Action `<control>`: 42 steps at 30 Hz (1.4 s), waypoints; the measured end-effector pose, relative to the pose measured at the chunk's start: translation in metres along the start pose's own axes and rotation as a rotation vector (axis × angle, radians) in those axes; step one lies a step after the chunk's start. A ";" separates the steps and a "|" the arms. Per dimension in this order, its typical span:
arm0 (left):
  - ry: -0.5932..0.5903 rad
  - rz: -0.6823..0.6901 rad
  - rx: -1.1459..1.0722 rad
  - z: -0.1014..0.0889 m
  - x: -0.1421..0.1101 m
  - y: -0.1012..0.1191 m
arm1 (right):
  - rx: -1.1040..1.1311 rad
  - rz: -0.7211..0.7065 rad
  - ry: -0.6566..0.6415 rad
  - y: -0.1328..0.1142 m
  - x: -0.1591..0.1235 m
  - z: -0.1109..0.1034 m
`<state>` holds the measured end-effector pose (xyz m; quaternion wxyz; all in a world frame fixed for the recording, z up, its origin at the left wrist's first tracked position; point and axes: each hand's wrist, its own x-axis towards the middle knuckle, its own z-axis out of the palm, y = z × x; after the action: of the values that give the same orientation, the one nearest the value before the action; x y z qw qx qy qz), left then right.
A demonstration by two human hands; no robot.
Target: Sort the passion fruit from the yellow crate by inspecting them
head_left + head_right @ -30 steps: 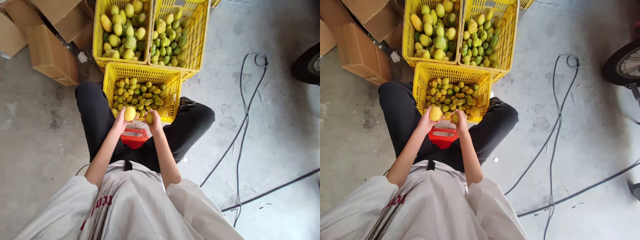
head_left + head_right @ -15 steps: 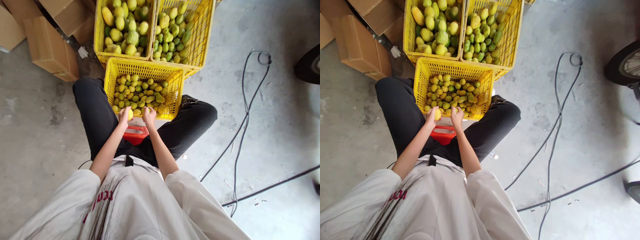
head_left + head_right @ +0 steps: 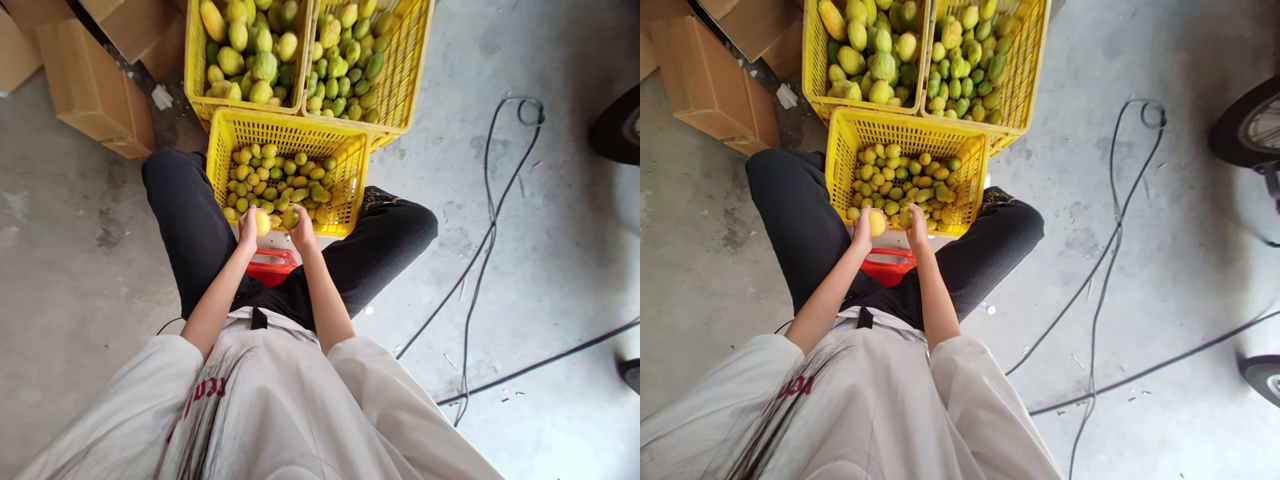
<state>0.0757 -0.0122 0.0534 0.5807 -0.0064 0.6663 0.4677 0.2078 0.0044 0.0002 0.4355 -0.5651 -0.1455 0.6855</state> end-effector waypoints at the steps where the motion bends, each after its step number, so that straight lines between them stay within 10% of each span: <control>1: -0.015 -0.041 -0.035 0.001 -0.002 0.003 | 0.045 0.018 0.007 -0.003 -0.002 0.001; 6: -0.096 -0.216 -0.228 0.000 -0.008 0.009 | 0.111 0.126 -0.002 -0.017 -0.018 0.010; 13: -0.098 -0.077 0.003 -0.001 -0.006 0.001 | -0.088 0.240 0.119 -0.020 -0.023 0.018; 31: -0.104 -0.244 -0.079 -0.002 0.010 -0.006 | -0.069 0.081 0.268 -0.015 -0.020 0.016; 42: -0.236 -0.077 -0.112 -0.001 0.003 -0.002 | 0.165 0.048 -0.022 -0.020 -0.016 0.016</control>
<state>0.0752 -0.0130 0.0497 0.6712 -0.0094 0.5655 0.4792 0.2017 0.0083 0.0299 0.4624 -0.5230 -0.0800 0.7115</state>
